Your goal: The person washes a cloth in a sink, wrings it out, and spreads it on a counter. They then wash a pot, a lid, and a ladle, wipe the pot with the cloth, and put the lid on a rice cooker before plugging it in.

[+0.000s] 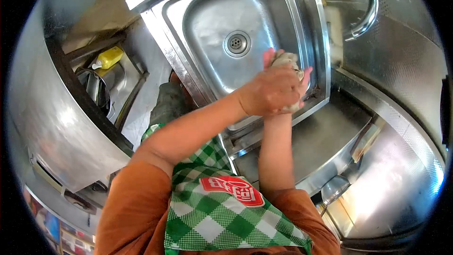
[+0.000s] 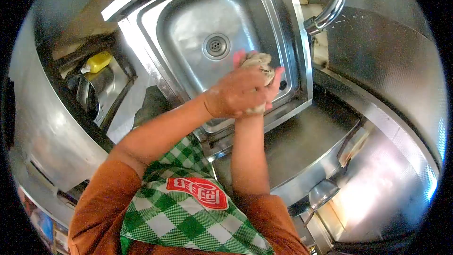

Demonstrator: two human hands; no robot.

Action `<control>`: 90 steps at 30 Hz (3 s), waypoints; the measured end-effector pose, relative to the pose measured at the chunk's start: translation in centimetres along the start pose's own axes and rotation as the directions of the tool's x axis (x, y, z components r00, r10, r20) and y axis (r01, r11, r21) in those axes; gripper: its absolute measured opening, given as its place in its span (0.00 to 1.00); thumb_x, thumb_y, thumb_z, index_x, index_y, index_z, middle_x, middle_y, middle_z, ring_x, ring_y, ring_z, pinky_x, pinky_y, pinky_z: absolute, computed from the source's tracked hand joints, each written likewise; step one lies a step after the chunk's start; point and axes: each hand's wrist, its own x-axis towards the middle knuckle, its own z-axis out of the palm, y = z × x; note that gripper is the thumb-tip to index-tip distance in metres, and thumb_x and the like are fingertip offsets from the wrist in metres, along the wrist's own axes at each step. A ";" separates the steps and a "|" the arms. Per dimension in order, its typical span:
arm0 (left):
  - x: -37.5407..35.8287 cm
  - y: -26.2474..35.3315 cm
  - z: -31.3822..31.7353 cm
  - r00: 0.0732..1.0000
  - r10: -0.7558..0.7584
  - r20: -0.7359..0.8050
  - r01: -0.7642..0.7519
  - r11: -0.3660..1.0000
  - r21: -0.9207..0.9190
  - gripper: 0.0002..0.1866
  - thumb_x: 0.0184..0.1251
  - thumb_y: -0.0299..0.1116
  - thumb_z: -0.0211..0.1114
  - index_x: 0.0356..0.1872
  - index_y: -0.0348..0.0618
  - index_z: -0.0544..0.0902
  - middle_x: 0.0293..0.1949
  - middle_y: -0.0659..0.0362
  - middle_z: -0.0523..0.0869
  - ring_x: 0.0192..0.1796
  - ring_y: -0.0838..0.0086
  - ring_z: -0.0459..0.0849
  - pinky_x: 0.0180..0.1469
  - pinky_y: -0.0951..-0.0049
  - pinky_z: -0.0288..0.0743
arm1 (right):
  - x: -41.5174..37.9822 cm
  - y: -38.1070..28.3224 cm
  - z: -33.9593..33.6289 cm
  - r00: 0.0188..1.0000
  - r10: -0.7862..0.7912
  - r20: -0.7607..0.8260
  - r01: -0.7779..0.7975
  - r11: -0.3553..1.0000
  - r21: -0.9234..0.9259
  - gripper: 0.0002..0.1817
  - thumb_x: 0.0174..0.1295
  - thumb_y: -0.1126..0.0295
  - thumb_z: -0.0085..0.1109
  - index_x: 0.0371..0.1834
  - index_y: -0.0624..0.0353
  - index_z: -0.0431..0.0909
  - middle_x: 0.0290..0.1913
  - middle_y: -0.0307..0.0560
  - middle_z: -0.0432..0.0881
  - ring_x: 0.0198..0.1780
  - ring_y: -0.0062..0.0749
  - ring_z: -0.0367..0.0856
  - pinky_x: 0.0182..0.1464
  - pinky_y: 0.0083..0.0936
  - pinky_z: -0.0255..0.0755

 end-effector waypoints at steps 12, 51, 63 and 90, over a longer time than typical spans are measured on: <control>1.3 -3.2 -2.0 0.327 -0.716 0.617 0.667 -0.288 -0.688 0.14 0.67 0.43 0.70 0.44 0.44 0.83 0.39 0.60 0.84 0.44 0.73 0.83 0.51 0.69 0.78 | -0.9 -0.3 8.3 0.381 -0.035 0.924 0.837 -0.412 -0.361 0.24 0.47 0.83 0.68 0.52 0.58 0.84 0.52 0.56 0.83 0.54 0.56 0.84 0.56 0.45 0.81; -1.4 -8.6 -10.4 0.147 -0.986 0.080 0.887 0.167 0.430 0.27 0.64 0.53 0.65 0.36 0.32 0.87 0.39 0.41 0.88 0.44 0.50 0.87 0.49 0.61 0.80 | 20.7 -1.3 6.9 0.945 0.322 0.051 -0.183 0.655 -0.733 0.28 0.75 0.45 0.49 0.62 0.58 0.69 0.55 0.54 0.83 0.60 0.47 0.81 0.58 0.52 0.75; -2.1 -7.6 -2.1 0.099 -0.939 0.328 0.878 -0.073 -0.473 0.19 0.66 0.47 0.71 0.25 0.40 0.82 0.26 0.60 0.82 0.27 0.76 0.78 0.31 0.71 0.71 | 17.5 -2.8 1.6 0.984 0.172 -0.045 0.010 -0.308 -0.951 0.23 0.59 0.47 0.73 0.40 0.57 0.82 0.31 0.42 0.84 0.33 0.28 0.81 0.37 0.28 0.77; -0.4 -15.8 2.0 0.611 -0.776 -0.160 0.770 0.533 0.351 0.19 0.63 0.46 0.70 0.41 0.40 0.85 0.40 0.46 0.89 0.40 0.49 0.88 0.47 0.55 0.80 | 7.8 -1.2 1.0 0.976 0.100 0.196 0.183 -0.861 -0.474 0.24 0.59 0.63 0.65 0.53 0.68 0.74 0.49 0.64 0.84 0.47 0.58 0.85 0.49 0.49 0.79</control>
